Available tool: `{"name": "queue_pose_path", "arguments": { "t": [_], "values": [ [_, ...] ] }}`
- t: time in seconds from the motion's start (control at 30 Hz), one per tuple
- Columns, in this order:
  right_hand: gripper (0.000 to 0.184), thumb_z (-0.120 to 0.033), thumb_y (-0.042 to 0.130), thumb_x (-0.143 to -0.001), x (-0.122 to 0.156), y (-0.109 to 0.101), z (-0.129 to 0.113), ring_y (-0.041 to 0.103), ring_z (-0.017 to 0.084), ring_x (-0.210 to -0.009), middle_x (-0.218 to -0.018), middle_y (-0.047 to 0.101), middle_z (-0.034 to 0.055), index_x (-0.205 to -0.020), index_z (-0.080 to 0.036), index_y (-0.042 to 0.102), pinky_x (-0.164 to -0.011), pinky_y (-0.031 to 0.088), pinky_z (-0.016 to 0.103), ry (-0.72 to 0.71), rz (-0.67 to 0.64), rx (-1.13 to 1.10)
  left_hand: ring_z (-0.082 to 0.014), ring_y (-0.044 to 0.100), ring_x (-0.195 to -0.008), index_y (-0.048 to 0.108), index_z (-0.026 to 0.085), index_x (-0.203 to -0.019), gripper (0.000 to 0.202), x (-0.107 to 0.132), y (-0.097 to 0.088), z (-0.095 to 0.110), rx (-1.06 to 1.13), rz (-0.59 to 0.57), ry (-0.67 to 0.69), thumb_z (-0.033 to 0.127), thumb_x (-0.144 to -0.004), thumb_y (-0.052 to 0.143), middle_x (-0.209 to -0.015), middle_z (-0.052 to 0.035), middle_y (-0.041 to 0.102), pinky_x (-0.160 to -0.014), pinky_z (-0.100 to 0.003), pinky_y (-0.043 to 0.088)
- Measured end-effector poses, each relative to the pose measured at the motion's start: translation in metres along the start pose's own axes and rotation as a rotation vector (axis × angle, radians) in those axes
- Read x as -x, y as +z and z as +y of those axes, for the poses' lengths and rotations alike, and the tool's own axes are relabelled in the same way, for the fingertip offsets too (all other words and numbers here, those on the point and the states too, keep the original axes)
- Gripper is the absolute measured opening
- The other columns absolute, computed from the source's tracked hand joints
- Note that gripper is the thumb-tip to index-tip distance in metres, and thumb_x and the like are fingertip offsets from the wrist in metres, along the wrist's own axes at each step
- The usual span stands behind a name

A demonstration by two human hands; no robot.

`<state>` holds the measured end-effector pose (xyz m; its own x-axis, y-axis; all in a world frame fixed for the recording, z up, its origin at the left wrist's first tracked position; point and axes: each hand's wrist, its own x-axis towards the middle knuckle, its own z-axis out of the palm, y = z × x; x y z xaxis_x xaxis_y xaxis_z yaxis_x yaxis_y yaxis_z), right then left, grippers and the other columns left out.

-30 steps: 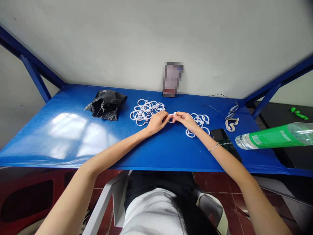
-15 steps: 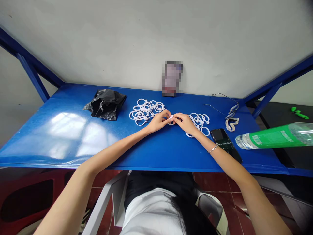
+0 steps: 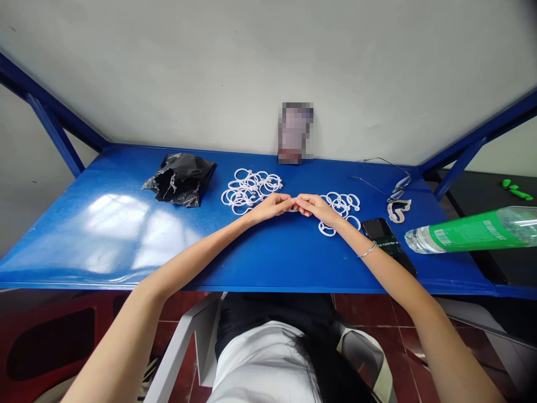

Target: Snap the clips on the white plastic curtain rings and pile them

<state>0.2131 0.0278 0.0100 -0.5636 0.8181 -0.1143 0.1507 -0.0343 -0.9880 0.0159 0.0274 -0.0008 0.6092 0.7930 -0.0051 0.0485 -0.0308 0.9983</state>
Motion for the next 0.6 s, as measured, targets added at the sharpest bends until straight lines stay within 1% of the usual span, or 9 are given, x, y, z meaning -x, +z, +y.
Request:
{"name": "queue_pose_path", "arguments": {
  "t": [0.1, 0.2, 0.27, 0.4, 0.6],
  "values": [
    [0.051, -0.068, 0.064, -0.078, -0.002, 0.001, 0.001, 0.038, 0.009, -0.055, -0.065, 0.049, -0.0025, -0.074, -0.018, 0.062, -0.051, 0.028, 0.025, 0.052, -0.029, -0.12, -0.0061, 0.029, -0.051, 0.046, 0.017, -0.062, 0.059, -0.001, 0.001, 0.0, 0.074, -0.021, -0.032, 0.072, -0.082, 0.055, -0.056, 0.0047, 0.033, -0.048, -0.024, 0.024],
    [0.051, -0.069, 0.064, -0.077, -0.003, 0.002, -0.001, 0.035, 0.01, -0.057, -0.068, 0.049, -0.0018, -0.072, -0.019, 0.059, -0.051, 0.028, 0.025, 0.088, -0.034, -0.215, -0.0066, 0.026, -0.05, 0.034, 0.019, -0.055, 0.065, -0.002, 0.004, 0.002, 0.159, 0.007, -0.056, 0.075, -0.077, 0.058, -0.054, 0.0048, 0.028, -0.048, -0.025, 0.023],
    [0.051, -0.069, 0.066, -0.075, -0.004, 0.004, -0.002, 0.032, 0.01, -0.056, -0.066, 0.046, -0.0026, -0.069, -0.02, 0.054, -0.051, 0.027, 0.026, 0.086, -0.035, -0.264, -0.0067, 0.024, -0.05, 0.029, 0.02, -0.053, 0.067, -0.003, 0.008, 0.003, 0.206, 0.028, -0.053, 0.075, -0.076, 0.059, -0.053, 0.005, 0.024, -0.048, -0.026, 0.023],
    [0.052, -0.065, 0.07, -0.074, -0.008, 0.006, 0.002, 0.027, 0.01, -0.053, -0.059, 0.033, -0.0058, -0.062, -0.021, 0.045, -0.052, 0.025, 0.027, 0.077, -0.037, -0.32, -0.007, 0.023, -0.048, 0.023, 0.02, -0.051, 0.069, -0.006, 0.015, 0.003, 0.262, 0.042, -0.015, 0.072, -0.08, 0.058, -0.051, 0.0051, 0.02, -0.049, -0.028, 0.023],
    [0.056, -0.063, 0.077, -0.069, -0.009, 0.007, 0.003, 0.02, 0.009, -0.049, -0.052, 0.025, -0.0084, -0.056, -0.022, 0.04, -0.051, 0.022, 0.027, 0.076, -0.04, -0.352, -0.0073, 0.023, -0.047, 0.02, 0.02, -0.05, 0.068, -0.008, 0.023, 0.001, 0.37, -0.01, -0.026, 0.066, -0.087, 0.053, -0.049, 0.0043, 0.02, -0.049, -0.028, 0.022]
  ]
}}
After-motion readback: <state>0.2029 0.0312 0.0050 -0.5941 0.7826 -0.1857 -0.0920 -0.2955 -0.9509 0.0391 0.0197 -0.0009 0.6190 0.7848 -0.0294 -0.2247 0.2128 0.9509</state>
